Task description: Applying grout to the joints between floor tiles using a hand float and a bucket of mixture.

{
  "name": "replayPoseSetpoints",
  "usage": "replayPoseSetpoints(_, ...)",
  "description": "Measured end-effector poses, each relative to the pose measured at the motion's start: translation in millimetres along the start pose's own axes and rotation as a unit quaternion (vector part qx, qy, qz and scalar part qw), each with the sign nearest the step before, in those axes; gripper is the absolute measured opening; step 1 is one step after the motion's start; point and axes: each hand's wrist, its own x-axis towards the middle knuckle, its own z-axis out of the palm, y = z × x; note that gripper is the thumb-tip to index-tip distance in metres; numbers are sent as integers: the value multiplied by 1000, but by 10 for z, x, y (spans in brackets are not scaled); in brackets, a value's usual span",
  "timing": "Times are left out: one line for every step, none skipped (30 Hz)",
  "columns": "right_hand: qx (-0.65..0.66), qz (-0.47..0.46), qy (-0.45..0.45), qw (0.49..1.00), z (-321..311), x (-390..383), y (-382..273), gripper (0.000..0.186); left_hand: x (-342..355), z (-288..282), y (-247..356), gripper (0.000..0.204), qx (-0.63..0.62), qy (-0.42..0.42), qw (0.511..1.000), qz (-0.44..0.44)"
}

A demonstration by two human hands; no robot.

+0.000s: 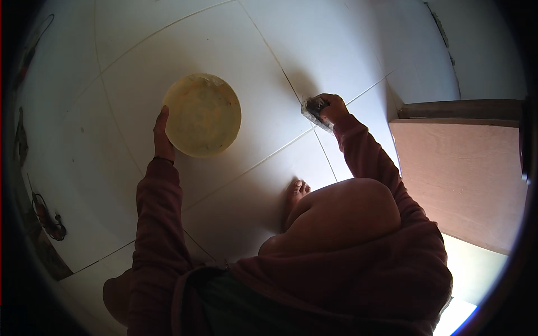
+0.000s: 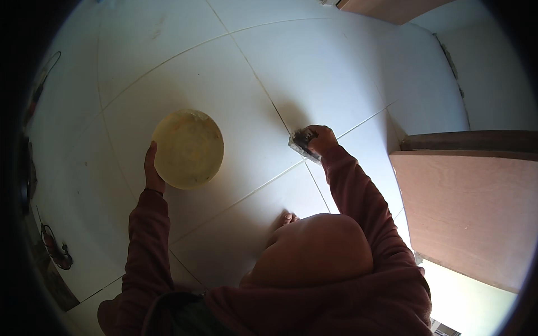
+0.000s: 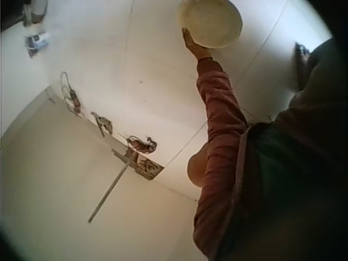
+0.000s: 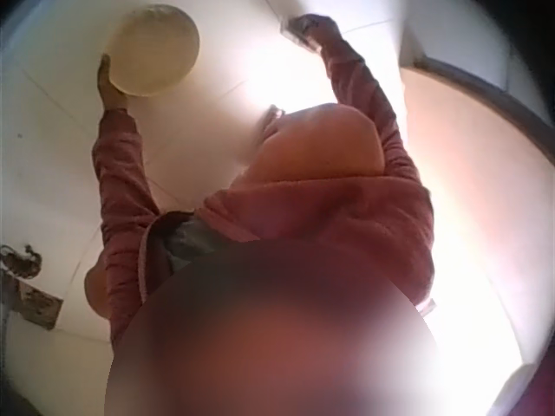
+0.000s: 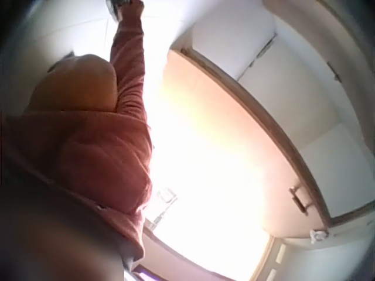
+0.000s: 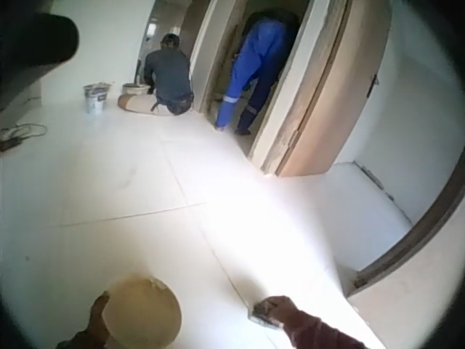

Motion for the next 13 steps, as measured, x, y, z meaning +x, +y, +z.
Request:
replayPoseSetpoints(-37, -12, 74, 996, 106, 47, -131, 41, 25, 8, 25, 60, -2, -5, 1000, 6)
replayPoseSetpoints(-129, -42, 75, 988, 193, 16, -221, 41, 27, 26, 17, 60, -3, -5, 1000, 5)
replayPoseSetpoints(-220, -73, 76, 970, 233, -20, -268, 40, 8, 40, 3, 60, -16, -7, 1000, 5)
replayPoseSetpoints(-237, -60, 12, 969, 190, 143, -124, 40, 30, 55, 32, 60, -28, -9, 1000, 9)
replayPoseSetpoints(-213, 4, -117, 970, 15, 162, -344, 39, 64, 40, 30, 60, -27, -7, 1000, 14)
replayPoseSetpoints(-153, 17, -88, 984, -46, 247, -334, 39, 108, 30, 12, 61, -5, 7, 1000, 22)
replayPoseSetpoints(-94, 37, -62, 993, -67, 213, -310, 40, 63, 25, -45, 62, 16, 23, 999, 23)
replayPoseSetpoints(-92, -3, 43, 995, -30, 188, -346, 44, 53, 11, -41, 62, 15, 26, 999, 21)
replayPoseSetpoints(-93, -2, 40, 995, 65, 165, -332, 44, 69, 10, 5, 63, 8, 10, 1000, -1)
replayPoseSetpoints(-141, -17, 13, 990, 141, 167, -334, 44, 116, 25, 73, 65, 2, -9, 1000, -18)
replayPoseSetpoints(-189, -31, -12, 981, 168, 173, -345, 45, 137, 16, 71, 65, 3, -11, 1000, -15)
replayPoseSetpoints(-185, 12, -139, 973, 79, 196, -381, 45, 149, -10, 16, 66, 1, -10, 1000, 6)
replayPoseSetpoints(-212, 6, -165, 963, 10, 237, -458, 45, 153, -22, -45, 67, -2, -9, 1000, 29)
